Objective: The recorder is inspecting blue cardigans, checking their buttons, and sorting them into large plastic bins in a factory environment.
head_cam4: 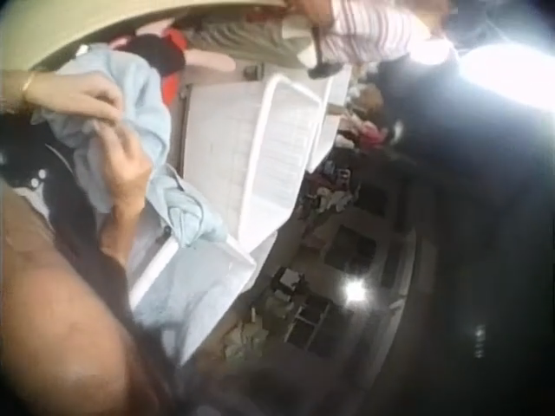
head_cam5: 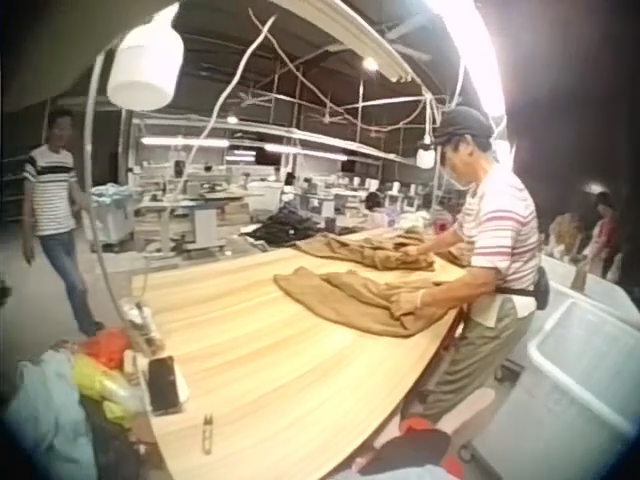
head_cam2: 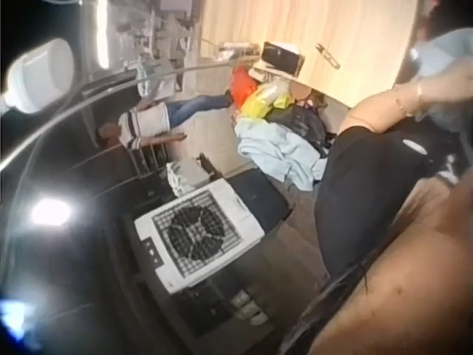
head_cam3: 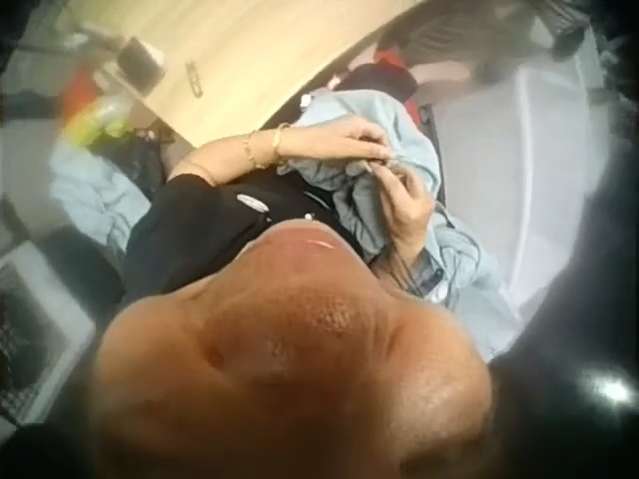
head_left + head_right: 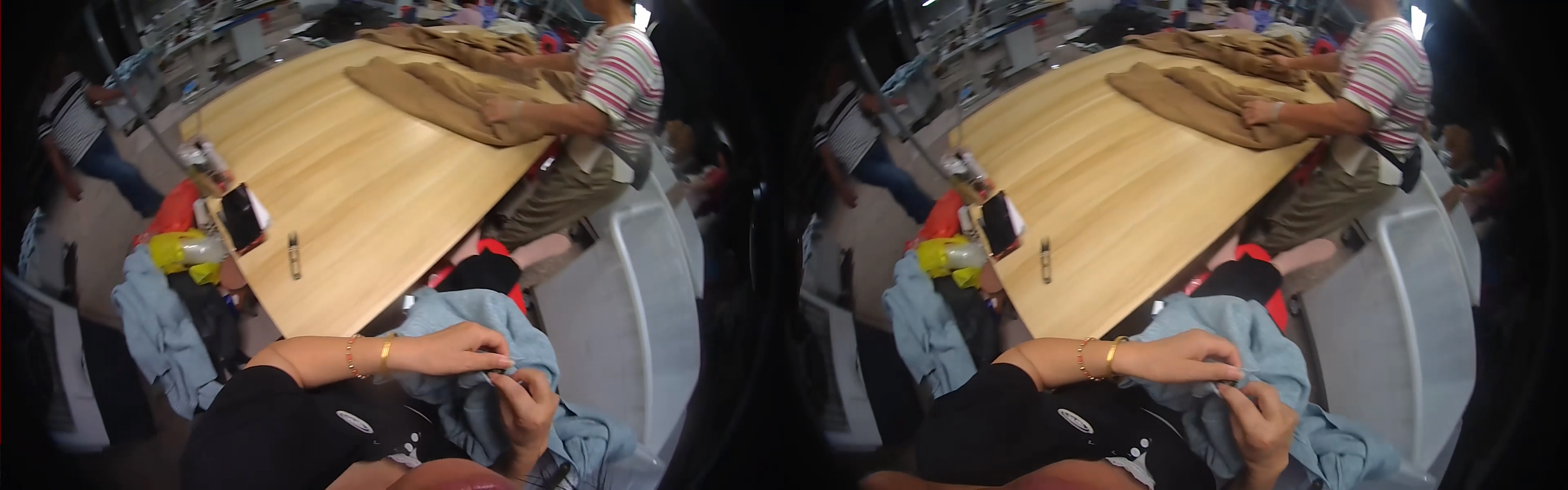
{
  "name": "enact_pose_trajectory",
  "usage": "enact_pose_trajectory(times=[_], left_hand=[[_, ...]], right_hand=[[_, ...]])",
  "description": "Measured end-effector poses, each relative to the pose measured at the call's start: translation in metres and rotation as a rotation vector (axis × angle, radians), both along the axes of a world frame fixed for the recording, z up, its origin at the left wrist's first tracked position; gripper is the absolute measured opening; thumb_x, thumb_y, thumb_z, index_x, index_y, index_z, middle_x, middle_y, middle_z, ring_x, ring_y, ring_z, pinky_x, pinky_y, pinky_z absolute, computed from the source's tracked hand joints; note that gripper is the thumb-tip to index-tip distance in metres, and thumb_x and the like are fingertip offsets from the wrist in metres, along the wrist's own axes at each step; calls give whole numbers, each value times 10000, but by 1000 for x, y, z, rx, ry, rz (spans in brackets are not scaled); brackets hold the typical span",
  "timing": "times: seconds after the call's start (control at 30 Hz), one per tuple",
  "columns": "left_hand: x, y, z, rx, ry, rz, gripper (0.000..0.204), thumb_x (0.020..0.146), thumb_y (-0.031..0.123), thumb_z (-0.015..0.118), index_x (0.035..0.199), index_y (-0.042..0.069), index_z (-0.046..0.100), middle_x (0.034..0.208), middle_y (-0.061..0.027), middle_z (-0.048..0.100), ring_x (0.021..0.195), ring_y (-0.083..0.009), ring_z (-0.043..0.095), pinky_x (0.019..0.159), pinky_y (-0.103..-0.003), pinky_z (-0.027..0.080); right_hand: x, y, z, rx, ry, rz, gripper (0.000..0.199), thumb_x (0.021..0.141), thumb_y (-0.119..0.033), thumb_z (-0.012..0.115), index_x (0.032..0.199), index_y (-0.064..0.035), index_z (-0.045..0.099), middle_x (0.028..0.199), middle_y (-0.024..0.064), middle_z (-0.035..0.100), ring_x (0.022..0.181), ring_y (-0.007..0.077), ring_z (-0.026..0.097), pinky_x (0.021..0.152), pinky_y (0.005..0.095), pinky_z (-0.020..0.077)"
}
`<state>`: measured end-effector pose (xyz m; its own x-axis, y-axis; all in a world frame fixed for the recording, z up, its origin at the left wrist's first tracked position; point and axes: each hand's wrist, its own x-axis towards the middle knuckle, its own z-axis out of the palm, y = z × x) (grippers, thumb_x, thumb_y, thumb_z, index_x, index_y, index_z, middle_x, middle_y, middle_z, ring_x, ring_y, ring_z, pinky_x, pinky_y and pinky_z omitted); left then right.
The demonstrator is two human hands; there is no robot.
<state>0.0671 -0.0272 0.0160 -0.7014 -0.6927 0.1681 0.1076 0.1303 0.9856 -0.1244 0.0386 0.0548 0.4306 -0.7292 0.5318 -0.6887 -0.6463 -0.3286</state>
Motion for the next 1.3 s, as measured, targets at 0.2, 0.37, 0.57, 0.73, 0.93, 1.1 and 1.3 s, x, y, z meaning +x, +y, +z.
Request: enact_pose_trajectory(times=[0.2, 0.37, 0.57, 0.73, 0.93, 1.1, 1.3], left_hand=[[8, -1, -8, -335, -44, 134, 384, 873, 273, 681, 1099, -17, 573, 1001, -130, 635, 907, -242, 617, 773, -339, 477], [-6, -2, -20, -287, -95, 206, 396, 839, 247, 711, 1102, -18, 577, 1003, -173, 611, 925, -335, 612, 784, -367, 482], [-1, -5, -21, -216, -123, 154, 365, 874, 252, 678, 1103, -21, 596, 998, -163, 621, 920, -296, 623, 785, -347, 482], [-2, 1, -26, -111, -46, 196, 369, 863, 255, 700, 1099, -17, 619, 1020, -142, 636, 949, -249, 627, 832, -333, 483], [2, 1, -25, -78, -7, 240, 330, 826, 210, 730, 1067, 3, 641, 1009, -131, 646, 956, -241, 630, 844, -336, 489], [-2, 5, -24, -73, -40, 243, 290, 740, 87, 755, 1002, 5, 661, 952, -120, 641, 900, -247, 633, 802, -329, 503], [-3, 6, -16, -49, -88, 242, 259, 720, 33, 744, 963, 6, 658, 907, -107, 633, 850, -213, 636, 747, -314, 508]], right_hand=[[-4, -19, -19, -2, -107, 7, 245, 690, 41, 746, 904, -77, 725, 762, 62, 579, 559, 194, 568, 473, 312, 422], [-9, -28, -27, 65, -217, 24, 247, 691, 60, 745, 910, -53, 721, 780, 82, 605, 605, 198, 596, 512, 292, 452], [-15, -32, -35, 210, -306, 51, 250, 715, 73, 732, 935, -47, 727, 842, 90, 628, 609, 156, 582, 531, 259, 448], [-17, -36, -38, 237, -334, 93, 290, 706, 74, 739, 964, -59, 736, 1036, 115, 612, 552, 88, 486, 514, 218, 409], [-11, -45, -31, 273, -306, 138, 395, 705, 68, 715, 1085, -35, 683, 1109, 147, 617, 688, 166, 589, 590, 253, 467], [-25, -40, -41, 547, -362, 112, 385, 690, 51, 714, 1062, 14, 624, 959, 98, 617, 715, 119, 565, 607, 227, 446], [-29, -40, -53, 729, -588, 75, 290, 681, 60, 738, 929, 15, 594, 904, 48, 597, 699, 42, 528, 595, 159, 398]])
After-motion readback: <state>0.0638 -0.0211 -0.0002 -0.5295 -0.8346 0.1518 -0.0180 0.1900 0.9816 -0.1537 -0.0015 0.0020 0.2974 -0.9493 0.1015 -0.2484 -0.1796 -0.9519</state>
